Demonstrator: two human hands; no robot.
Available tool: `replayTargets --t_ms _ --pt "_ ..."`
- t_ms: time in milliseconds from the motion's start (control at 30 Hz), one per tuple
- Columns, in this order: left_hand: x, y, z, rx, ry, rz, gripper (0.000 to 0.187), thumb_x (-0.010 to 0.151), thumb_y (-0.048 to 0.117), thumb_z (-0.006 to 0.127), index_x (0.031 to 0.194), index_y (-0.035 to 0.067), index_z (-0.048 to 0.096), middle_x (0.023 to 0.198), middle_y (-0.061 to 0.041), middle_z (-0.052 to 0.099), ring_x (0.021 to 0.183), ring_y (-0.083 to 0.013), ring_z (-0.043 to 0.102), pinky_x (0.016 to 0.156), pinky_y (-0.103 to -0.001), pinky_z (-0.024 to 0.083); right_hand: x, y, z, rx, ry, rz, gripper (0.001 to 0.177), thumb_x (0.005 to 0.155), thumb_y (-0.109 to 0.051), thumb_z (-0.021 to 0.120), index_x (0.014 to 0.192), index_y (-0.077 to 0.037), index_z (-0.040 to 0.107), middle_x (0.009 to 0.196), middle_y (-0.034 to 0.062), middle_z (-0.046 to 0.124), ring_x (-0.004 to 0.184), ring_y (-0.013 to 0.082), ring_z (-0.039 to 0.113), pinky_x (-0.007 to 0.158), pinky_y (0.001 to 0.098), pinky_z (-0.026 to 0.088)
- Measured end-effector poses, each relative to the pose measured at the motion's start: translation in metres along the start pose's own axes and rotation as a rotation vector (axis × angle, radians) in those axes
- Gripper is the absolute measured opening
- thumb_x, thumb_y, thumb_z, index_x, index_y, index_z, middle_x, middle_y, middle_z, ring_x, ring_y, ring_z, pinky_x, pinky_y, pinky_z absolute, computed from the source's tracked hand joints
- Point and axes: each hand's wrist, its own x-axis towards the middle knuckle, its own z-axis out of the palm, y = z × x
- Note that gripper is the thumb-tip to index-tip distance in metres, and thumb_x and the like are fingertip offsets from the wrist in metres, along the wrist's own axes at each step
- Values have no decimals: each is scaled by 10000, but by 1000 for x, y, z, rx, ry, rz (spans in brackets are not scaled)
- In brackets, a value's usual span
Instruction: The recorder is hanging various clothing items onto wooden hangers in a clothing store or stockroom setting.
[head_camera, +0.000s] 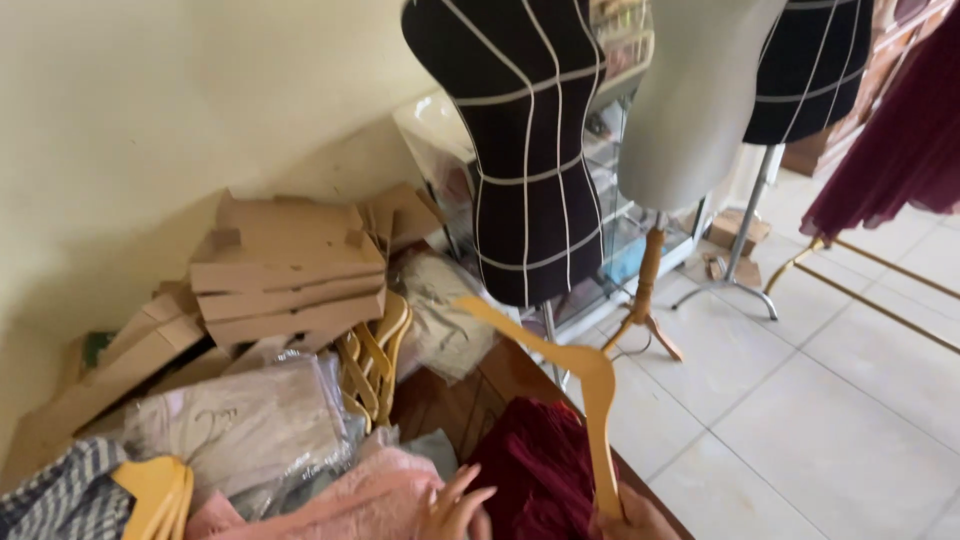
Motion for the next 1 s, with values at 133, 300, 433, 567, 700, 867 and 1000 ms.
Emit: replayTargets --t_ms 133,300,433,567,700,867,1000 --pt "71 91 26 -229 -241 -260 565 805 53 711 1351 149 599 1491 -178 543 1395 -406 482 1154 -599 313 -21 -74 -27 259 60 213 177 927 -131 668 1088 -79 618 755 69 702 684 183 691 652 346 570" --pt "74 82 58 -148 -444 -400 799 769 43 701 1507 142 413 1611 -195 341 1492 -429 288 1200 -609 209 -49 -134 -47 198 85 218 105 963 -74 591 1038 -12 629 820 72 713 731 166 685 686 330 549" --pt "64 68 81 -187 -619 -434 972 703 31 704 1577 122 289 1651 -231 209 1514 -449 228 1178 -580 202 -46 -111 -58 122 112 133 124 974 -83 611 1032 20 647 796 101 692 726 171 659 677 338 523" --pt "50 47 107 -161 -469 -342 925 687 71 747 1527 75 357 1603 -235 329 1463 -452 343 1186 -533 297 -46 -113 -64 136 148 232 145 968 -103 605 1066 -2 642 835 82 712 750 173 700 696 350 551" --pt "69 58 92 -104 -300 -593 847 683 239 826 1404 30 433 1425 -233 462 1317 -421 497 1106 -458 443 -43 -105 -67 65 170 228 185 935 -84 631 1111 -32 647 845 85 718 763 177 698 718 354 548" --pt "50 41 92 109 -461 -884 665 755 439 847 1198 32 563 1208 -195 640 1139 -393 619 992 -468 499 -41 -110 -62 56 173 275 276 886 -77 674 1157 -84 623 860 36 720 749 161 726 714 338 565" --pt "22 6 110 20 -349 -739 495 880 419 747 1049 -36 655 1006 -260 699 962 -443 674 819 -496 556 -39 -128 -53 22 129 296 193 917 -136 699 1089 -68 641 710 70 609 634 176 573 597 367 470"
